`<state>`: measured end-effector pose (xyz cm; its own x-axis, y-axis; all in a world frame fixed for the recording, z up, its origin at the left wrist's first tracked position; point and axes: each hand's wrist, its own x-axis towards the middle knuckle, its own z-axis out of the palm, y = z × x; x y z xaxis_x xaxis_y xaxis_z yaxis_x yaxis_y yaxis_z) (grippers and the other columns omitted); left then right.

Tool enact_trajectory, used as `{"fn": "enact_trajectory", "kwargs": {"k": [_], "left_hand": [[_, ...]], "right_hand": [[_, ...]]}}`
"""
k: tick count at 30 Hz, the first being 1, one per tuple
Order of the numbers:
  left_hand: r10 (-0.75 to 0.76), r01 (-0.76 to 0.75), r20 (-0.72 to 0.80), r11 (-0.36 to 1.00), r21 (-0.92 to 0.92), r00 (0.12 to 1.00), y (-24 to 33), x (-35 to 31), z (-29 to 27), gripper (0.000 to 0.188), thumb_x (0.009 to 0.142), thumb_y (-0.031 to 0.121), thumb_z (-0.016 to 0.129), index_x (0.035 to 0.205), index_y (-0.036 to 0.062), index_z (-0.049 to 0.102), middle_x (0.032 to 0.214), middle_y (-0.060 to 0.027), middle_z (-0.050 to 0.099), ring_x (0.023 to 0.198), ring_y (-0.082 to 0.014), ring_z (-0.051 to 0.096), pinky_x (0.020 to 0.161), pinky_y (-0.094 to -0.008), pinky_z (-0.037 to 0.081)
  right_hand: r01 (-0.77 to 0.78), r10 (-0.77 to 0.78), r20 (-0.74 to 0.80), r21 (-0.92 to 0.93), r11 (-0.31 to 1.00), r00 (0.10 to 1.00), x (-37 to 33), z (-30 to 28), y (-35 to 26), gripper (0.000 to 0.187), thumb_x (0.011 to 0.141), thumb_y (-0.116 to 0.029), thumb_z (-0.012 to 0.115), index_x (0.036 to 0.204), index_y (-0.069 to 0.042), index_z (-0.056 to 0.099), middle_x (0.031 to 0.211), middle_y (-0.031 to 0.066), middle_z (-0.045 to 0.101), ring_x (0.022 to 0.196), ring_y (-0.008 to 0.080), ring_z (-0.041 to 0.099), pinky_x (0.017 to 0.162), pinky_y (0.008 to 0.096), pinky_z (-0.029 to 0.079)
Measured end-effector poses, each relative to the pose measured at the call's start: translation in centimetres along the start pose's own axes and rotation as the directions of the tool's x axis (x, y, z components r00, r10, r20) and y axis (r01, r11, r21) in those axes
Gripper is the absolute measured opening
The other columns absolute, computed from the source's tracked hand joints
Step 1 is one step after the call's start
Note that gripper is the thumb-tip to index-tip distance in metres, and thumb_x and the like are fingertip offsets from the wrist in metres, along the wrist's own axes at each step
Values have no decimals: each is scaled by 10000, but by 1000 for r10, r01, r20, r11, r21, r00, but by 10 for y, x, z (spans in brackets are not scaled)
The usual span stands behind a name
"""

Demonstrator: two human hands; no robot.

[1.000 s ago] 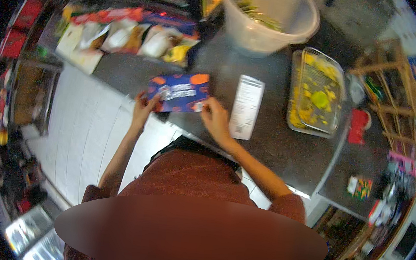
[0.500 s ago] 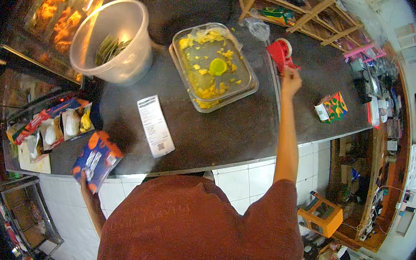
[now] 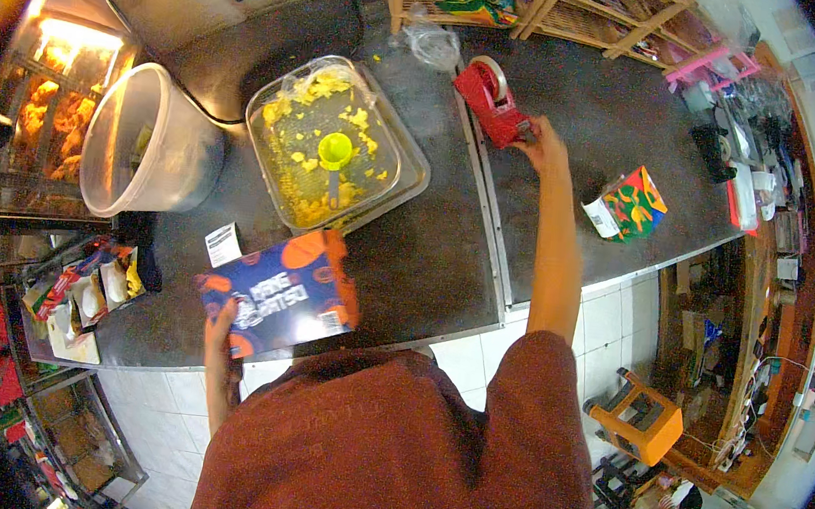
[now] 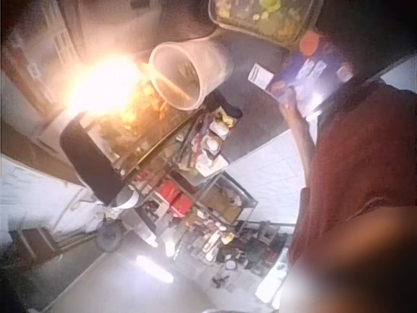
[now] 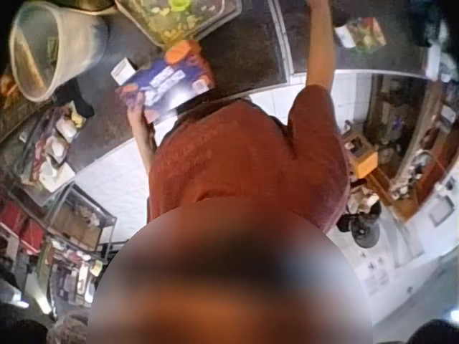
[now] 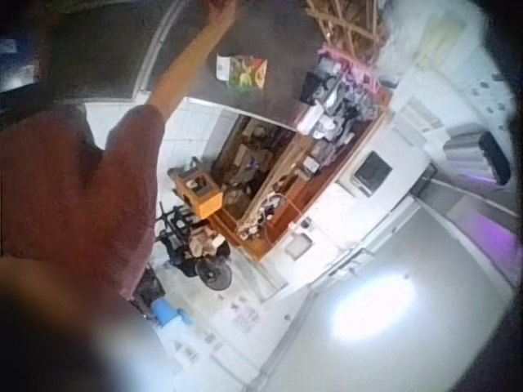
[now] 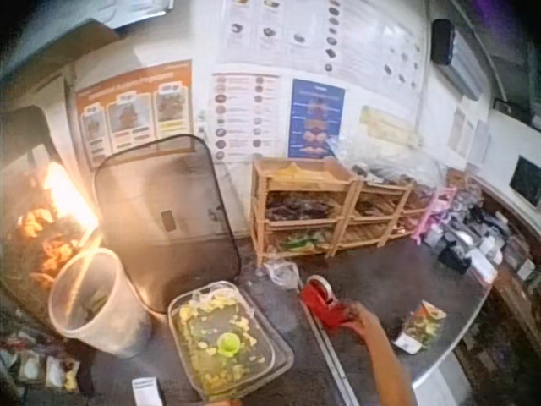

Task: The person assembles takeout orders by placing rice and fried chicken into paper containers, adding sauce, and closing the boxes. They also handle receipts and place items into branded packaging.

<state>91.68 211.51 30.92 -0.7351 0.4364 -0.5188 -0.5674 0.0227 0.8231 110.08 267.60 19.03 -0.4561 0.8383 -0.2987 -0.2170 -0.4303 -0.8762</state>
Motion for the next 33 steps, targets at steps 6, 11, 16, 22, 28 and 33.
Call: {"fn": "enact_trajectory", "kwargs": {"k": [6,11,16,22,28,33], "left_hand": [[-213,240,190,962,-130,958,-12,2,102,423,854,280,636,1158,11,519,1065,-91,615,922,-168,618,792,-310,504],[-252,355,339,890,-288,907,-15,10,147,391,861,311,617,1181,104,528,1112,-71,610,967,-190,606,817,-351,503],[-194,312,315,867,-388,929,-17,17,159,406,867,328,609,1202,123,505,1118,-78,601,961,-210,617,796,-355,529],[-166,339,383,827,-448,909,-29,22,165,434,877,347,591,1221,105,484,1137,-83,598,983,-216,617,805,-366,534],[-227,456,541,824,-337,810,-51,14,151,456,886,404,553,1209,87,502,1114,-89,611,941,-194,632,739,-316,549],[-325,805,898,590,-53,297,-89,9,112,597,893,482,472,1354,115,382,1322,-118,469,1157,-302,504,953,-484,425]], "right_hand": [[74,-383,-129,-879,471,915,-34,-17,26,290,821,-335,653,828,-46,680,817,103,634,799,261,644,679,410,518],[13,-570,-99,-982,188,815,-36,-30,11,360,797,-435,639,648,-117,716,619,134,640,647,277,642,610,407,489],[135,-464,-55,-921,366,884,-104,-14,-2,409,796,-432,657,596,-77,698,504,57,557,486,162,531,529,327,419],[361,-320,170,-501,786,932,-283,89,-19,285,773,-237,727,601,-15,679,499,-13,488,472,82,443,490,243,338],[164,-218,22,-730,664,976,-322,114,40,203,667,-215,790,621,-42,693,685,64,660,563,126,560,614,318,478],[491,-397,307,-359,794,865,-350,90,50,339,697,-323,758,606,-21,634,682,121,616,630,268,585,580,382,451]]}}
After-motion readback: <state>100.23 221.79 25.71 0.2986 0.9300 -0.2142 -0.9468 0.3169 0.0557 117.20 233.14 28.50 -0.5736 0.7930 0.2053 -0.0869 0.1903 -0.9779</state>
